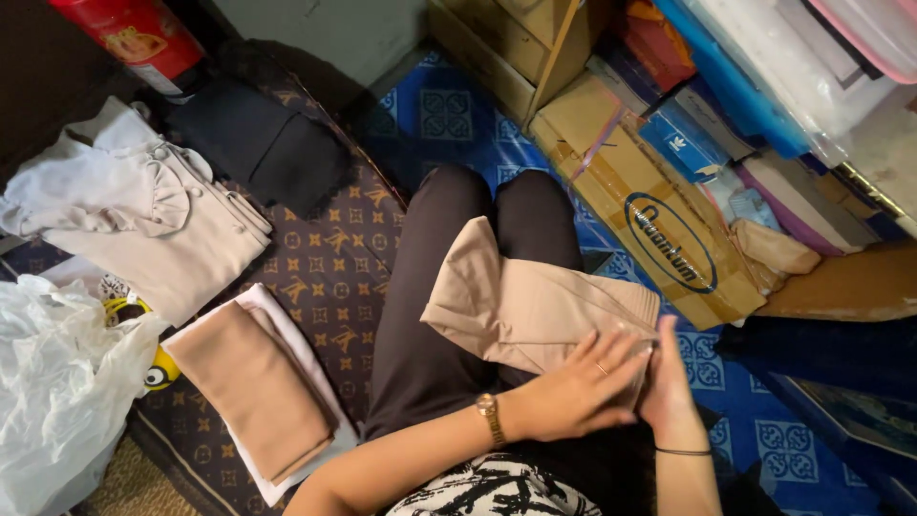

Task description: The person sits on the floor and folds several garments, including a white top, a light pink top, and beige pants. They smooth and fold each item, then place the folded stack into a wooden shelf.

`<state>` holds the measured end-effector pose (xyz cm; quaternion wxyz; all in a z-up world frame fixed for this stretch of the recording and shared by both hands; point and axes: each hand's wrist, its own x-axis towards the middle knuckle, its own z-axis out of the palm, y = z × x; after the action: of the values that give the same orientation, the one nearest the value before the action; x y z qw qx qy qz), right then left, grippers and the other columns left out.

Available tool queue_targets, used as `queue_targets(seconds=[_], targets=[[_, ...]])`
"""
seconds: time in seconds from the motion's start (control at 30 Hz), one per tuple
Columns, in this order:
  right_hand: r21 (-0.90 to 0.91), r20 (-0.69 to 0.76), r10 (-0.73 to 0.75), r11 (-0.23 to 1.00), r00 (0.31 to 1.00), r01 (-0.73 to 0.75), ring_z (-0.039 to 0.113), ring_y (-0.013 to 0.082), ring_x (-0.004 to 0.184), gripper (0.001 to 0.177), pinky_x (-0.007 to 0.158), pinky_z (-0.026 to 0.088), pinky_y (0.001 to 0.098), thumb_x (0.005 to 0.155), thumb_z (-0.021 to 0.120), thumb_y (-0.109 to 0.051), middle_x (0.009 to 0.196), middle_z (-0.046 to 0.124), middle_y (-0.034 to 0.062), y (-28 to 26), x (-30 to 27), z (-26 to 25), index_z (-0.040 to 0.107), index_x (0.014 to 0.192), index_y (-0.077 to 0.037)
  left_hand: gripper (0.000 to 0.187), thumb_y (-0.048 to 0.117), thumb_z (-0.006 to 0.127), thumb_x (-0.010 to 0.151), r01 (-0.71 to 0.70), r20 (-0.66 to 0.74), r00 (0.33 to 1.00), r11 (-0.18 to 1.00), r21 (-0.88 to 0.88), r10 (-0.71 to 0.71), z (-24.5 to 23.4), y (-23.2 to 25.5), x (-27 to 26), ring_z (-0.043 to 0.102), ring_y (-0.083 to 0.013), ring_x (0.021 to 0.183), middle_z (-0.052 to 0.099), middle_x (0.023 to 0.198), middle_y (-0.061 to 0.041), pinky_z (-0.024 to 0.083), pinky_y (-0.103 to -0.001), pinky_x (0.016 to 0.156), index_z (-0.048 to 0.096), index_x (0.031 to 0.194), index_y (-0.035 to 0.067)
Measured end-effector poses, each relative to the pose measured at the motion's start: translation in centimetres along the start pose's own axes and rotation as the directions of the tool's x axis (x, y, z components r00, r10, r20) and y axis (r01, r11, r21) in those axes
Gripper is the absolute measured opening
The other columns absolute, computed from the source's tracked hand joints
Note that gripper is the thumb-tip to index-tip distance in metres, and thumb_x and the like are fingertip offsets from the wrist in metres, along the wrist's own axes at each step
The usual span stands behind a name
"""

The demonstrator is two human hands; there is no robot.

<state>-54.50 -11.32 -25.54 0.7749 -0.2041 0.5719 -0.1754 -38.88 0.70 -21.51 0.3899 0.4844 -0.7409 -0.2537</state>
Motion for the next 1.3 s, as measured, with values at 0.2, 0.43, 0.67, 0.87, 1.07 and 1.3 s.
queue_targets(seconds=[0.2,0.43,0.67,0.87,1.07,1.3], targets=[[-0.31,-0.154,-0.168,0.944,0.974,0.114,0.061,0.0359,0.114,0.068,0.09,0.051,0.0524,0.086,0.074,-0.033,0.128,0.061,0.023,-0.7,-2.1,5.1,0.052,0.141,0.0,0.044,0.009,0.061,0.096,0.307,-0.358,0.899,0.947,0.099,-0.254,-7.5,-2.9,-2.5,0.052,-0.044,0.134,0.057,0.139,-0.026,0.038,-0.054,0.117,0.054,0.138,-0.001],[-0.398,-0.223,-0.178,0.914,0.958,0.078,0.054,0.0361,0.128,0.087,0.096,0.048,0.0586,0.079,0.086,-0.036,0.133,0.054,0.0255,-2.9,-6.6,10.1,0.048,0.14,0.013,0.059,0.049,0.072,0.086,0.814,-0.553,0.558,0.281,0.508,-0.618,-7.5,-11.3,-7.7,0.067,-0.0241,0.084,0.059,0.097,-0.002,0.058,-0.037,0.067,0.051,0.126,0.011],[-0.374,-0.143,-0.185,0.92,0.972,0.12,0.061,0.0373,0.114,0.083,0.083,0.053,0.0597,0.082,0.085,-0.03,0.128,0.056,0.0275,-3.6,-2.8,8.8,0.048,0.139,0.017,0.042,0.023,0.074,0.094,0.692,-0.444,0.412,0.59,-0.416,-0.796,-14.5,-7.6,-9.8,0.071,-0.0457,0.105,0.074,0.109,-0.021,0.059,-0.053,0.085,0.057,0.132,0.013],[-0.418,-0.036,-0.157,0.899,0.987,0.128,0.071,0.0345,0.09,0.071,0.068,0.058,0.0468,0.08,0.089,-0.035,0.104,0.066,0.0221,-4.2,1.3,9.8,0.06,0.123,0.014,0.064,0.015,0.082,0.086,0.467,-0.549,0.242,0.592,-0.657,-0.8,-11.8,-8.1,-17.3,0.054,-0.0147,0.073,0.057,0.081,-0.003,0.05,-0.027,0.067,0.054,0.143,0.016],[-0.519,-0.013,-0.115,0.85,0.993,0.091,0.066,0.035,0.098,0.068,0.075,0.055,0.0564,0.085,0.085,-0.036,0.109,0.059,0.0203,-4.4,2.2,10.8,0.055,0.125,0.009,0.062,0.047,0.08,0.088,0.622,-0.328,-0.005,0.254,-0.741,-0.945,-8.1,-10.5,-20.7,0.062,-0.0206,0.089,0.069,0.102,-0.011,0.053,-0.036,0.076,0.064,0.136,0.01],[-0.806,0.097,-0.297,0.536,0.95,0.25,0.067,0.0338,0.104,0.05,0.08,0.056,0.0494,0.091,0.078,-0.04,0.107,0.067,0.0189,-6.0,1.1,11.0,0.067,0.117,0.001,0.048,0.011,0.065,0.096,0.579,-0.705,0.614,0.81,0.096,-0.355,-12.0,-3.8,-12.5,0.052,-0.04,0.133,0.057,0.138,-0.022,0.036,-0.051,0.116,0.055,0.141,-0.001]])
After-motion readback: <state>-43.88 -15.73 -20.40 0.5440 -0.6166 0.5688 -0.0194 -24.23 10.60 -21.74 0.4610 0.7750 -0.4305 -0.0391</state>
